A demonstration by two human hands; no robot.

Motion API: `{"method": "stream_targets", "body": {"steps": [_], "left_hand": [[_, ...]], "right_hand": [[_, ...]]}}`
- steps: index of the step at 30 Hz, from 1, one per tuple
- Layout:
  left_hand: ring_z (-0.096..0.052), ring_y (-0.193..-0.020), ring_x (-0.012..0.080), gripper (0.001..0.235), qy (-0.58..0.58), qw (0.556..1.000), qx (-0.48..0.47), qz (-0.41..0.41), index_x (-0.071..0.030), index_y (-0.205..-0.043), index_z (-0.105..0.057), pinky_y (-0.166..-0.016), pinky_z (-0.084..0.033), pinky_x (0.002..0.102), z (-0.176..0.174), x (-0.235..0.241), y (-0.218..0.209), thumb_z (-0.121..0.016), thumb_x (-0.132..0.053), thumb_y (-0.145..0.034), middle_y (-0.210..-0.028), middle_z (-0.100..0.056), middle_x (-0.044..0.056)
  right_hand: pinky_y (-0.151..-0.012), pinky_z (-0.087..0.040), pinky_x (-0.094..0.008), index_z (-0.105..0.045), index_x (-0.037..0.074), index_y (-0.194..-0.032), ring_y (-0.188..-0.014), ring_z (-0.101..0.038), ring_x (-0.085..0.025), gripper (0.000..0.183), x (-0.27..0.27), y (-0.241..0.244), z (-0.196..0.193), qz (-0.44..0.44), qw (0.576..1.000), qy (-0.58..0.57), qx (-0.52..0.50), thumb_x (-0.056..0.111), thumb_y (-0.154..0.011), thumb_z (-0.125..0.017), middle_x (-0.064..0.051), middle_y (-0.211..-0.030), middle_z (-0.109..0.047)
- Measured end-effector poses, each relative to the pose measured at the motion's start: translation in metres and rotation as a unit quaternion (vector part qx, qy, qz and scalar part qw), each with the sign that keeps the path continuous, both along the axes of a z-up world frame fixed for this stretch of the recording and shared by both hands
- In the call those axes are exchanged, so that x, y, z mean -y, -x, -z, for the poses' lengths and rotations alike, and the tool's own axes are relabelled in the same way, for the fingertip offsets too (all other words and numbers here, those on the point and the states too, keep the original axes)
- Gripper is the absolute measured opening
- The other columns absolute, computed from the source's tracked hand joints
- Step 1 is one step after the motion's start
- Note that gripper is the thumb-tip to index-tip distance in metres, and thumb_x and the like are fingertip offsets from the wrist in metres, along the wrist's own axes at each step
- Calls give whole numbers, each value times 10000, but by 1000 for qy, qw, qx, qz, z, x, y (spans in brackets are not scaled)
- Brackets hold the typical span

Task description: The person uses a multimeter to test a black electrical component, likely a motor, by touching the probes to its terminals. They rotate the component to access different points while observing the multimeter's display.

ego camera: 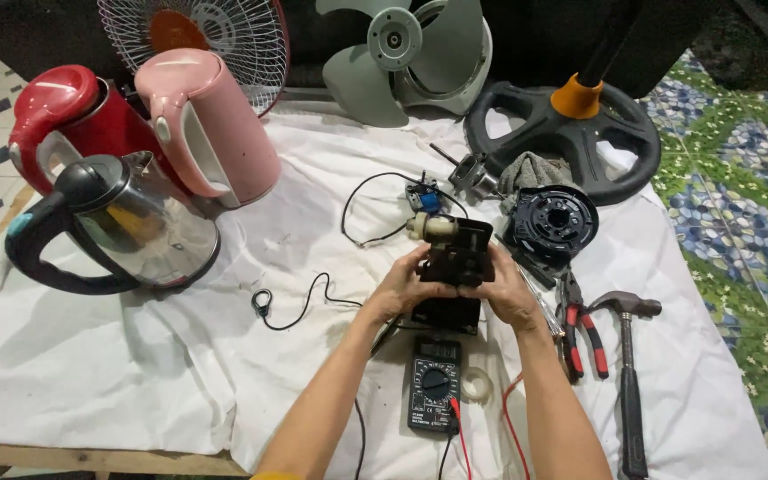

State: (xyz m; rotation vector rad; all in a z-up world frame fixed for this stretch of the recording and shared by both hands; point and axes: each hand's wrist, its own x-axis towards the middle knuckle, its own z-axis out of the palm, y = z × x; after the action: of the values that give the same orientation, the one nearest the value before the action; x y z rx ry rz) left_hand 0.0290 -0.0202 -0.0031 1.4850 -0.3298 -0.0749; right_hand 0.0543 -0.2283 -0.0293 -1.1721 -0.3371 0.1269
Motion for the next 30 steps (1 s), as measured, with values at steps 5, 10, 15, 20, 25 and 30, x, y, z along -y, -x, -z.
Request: {"method": "stream_targets", "body": {"steps": [5, 10, 15, 20, 25, 30], "left_hand": [[-645, -999, 220, 573, 54, 998, -22, 1, -105, -1239, -644, -897, -564, 370, 22, 7, -4, -901, -35, -732, -1119, -672, 85], [-637, -987, 199, 535, 83, 996, -30, -3, -114, -1253, -640, -889, -571, 366, 26, 14, -2, -870, -30, -777, -1093, -633, 58], [-642, -930, 189, 472, 119, 987, -77, -71, -115, -1161, -701, -839, -584, 350, 20, 19, -6, -912, -93, -740, -1021, -658, 53], [-650, -922, 212, 465, 136, 979, -99, -112, -123, -1122, -716, -830, -578, 377, 5, 30, -2, -929, -166, -712, -1005, -673, 78], [-638, -895, 196, 444, 136, 975, -105, -142, -134, -1106, -717, -816, -572, 370, -5, 32, 8, -927, -184, -718, -963, -675, 78], [-627, -932, 177, 443, 104, 974, -143, -141, -133, -1087, -644, -745, -581, 298, -1, 33, -1, -788, -355, -732, -1042, -634, 96]], "right_hand": [[-904, -573, -395, -644, 20, -1270, -1026, -649, -225, 797, 5, -2, 1, -21, 1000, 10, -16, -139, -526, -883, -122, -1098, -690], [-957, -541, -420, -583, 33, -1396, -1094, -641, -250, 845, 13, -4, 8, -21, 999, 33, -14, -110, -606, -847, -134, -1165, -676], [-923, -541, -418, -619, 86, -1375, -1135, -622, -261, 759, 13, 5, 3, 129, 958, 247, 71, 128, -684, -932, -113, -1219, -662], [-790, -560, -400, -673, 42, -1248, -1030, -669, -334, 515, 32, 40, -18, 247, 872, 403, 126, 276, -827, -856, -157, -1094, -670], [-818, -557, -384, -711, 145, -1166, -1004, -671, -286, 303, 59, 66, 19, 299, 740, 578, 169, 304, -913, -758, -56, -1057, -657], [-963, -434, -517, -683, 96, -1229, -1130, -540, -365, 349, 64, 90, 52, 313, 639, 688, 142, 249, -917, -651, -129, -1176, -655]]}}
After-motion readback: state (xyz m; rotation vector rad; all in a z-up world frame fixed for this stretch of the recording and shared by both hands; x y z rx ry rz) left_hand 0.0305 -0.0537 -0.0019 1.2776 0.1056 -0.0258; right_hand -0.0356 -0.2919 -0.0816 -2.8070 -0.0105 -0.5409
